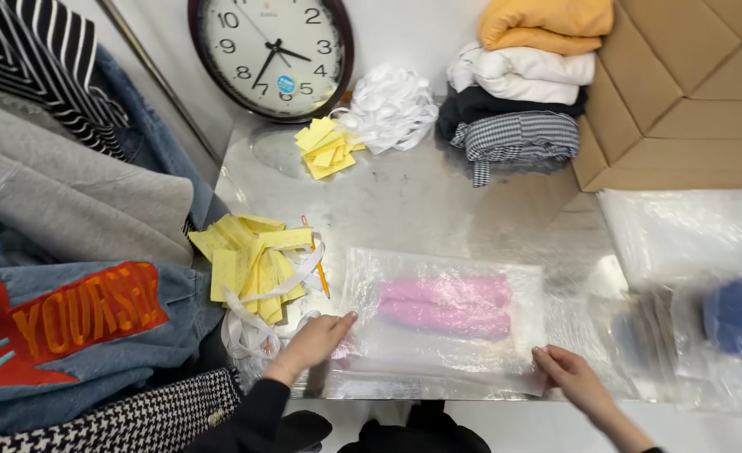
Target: The person places folded clothes into clear plastic bags on a metal table. They handle a blue garment, a pink garment, a checkered garment, an orange garment, and a white garment, placing each into a bag and sealing it. The packed items are then stacked on the table.
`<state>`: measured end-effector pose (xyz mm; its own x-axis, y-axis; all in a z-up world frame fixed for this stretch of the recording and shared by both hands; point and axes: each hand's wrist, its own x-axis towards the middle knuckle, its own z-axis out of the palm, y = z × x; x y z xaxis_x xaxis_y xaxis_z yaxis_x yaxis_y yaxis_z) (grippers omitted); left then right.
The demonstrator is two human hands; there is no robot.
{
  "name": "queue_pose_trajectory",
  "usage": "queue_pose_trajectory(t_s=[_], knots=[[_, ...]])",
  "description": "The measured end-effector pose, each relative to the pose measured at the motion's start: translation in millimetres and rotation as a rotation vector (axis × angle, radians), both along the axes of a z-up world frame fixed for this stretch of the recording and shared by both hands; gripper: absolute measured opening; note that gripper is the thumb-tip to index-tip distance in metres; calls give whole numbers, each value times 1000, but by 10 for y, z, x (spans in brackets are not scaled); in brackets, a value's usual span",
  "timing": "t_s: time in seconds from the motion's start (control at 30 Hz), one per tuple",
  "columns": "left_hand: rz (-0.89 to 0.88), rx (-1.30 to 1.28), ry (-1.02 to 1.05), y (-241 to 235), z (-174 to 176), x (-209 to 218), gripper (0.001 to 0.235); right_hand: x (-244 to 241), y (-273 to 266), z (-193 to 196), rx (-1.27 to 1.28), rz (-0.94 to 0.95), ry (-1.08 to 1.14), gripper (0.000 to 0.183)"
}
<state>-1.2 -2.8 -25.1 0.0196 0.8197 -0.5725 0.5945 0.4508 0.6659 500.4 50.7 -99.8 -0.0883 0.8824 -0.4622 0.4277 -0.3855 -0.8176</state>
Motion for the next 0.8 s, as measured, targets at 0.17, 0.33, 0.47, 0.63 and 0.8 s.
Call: queue_pose_trajectory(t_s=[0.17,0.33,0.47,0.63,0.8], knots=[[231,121,167,-352,-1,257,56,-588,-489,-42,170,-344,-90,46],[260,285,197,-555,-74,349,33,-903,-500,172,199,-478,-331,44],[407,233,297,-357,-74,461,41,-1004,-268,366,258,-479,-361,37],[454,131,401,-224,-326,593,35,-1028,-152,240,141,-367,-493,29],[216,788,665,-110,-326,973,59,-1313,-56,227,811,-212,-619,69]])
